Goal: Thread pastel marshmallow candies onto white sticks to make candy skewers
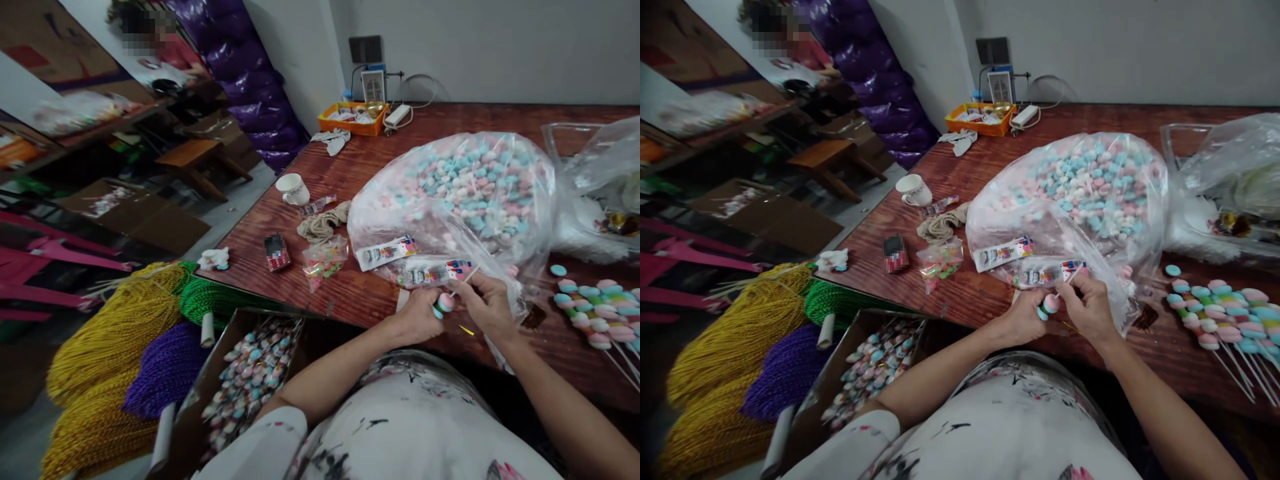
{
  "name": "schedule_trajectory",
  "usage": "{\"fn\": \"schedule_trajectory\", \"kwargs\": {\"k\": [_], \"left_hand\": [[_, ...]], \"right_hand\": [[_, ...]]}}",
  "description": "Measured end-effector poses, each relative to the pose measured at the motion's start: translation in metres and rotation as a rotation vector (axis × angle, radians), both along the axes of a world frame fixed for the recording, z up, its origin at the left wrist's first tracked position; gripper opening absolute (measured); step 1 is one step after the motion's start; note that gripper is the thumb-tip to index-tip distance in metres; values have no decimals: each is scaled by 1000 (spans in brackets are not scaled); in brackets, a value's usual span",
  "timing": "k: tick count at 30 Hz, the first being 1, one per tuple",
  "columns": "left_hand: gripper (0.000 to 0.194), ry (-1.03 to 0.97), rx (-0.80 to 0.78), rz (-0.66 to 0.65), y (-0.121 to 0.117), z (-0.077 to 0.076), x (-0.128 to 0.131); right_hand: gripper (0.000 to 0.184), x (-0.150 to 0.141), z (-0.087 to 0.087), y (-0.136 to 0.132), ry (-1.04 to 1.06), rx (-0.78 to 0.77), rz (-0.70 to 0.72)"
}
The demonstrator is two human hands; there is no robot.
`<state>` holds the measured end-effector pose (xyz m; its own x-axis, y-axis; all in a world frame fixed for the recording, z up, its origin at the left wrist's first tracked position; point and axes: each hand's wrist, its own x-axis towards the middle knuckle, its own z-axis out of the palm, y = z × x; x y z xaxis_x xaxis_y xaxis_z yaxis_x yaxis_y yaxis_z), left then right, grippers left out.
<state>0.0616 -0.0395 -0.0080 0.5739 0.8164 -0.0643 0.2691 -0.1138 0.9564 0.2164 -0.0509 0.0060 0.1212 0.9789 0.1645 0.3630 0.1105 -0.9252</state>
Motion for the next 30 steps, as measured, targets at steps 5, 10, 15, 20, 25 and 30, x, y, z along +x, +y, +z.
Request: {"fn": "schedule_trajectory", "kwargs": {"k": [5,10,15,20,25,30], "left_hand": [[45,-67,-110,20,-2,-5,3],[89,-217,-251,-44,-1,10,-15],[44,-160,-710,-318,-5,14,-21],[52,-271,-843,-79,-3,13,-8],[56,-306,-838,-17,2,9,-9],[55,-339,-440,75,6,1,-8]], "right_hand": [[38,-11,-8,-12,33,-10,73],[37,0,-11,-8,267,-143,22],[32,2,-1,9,371,-142,106],[30,-6,5,19,321,-105,158],[32,-7,2,17,458,-100,-27],[35,-8,16,16,214,45,-134]]}}
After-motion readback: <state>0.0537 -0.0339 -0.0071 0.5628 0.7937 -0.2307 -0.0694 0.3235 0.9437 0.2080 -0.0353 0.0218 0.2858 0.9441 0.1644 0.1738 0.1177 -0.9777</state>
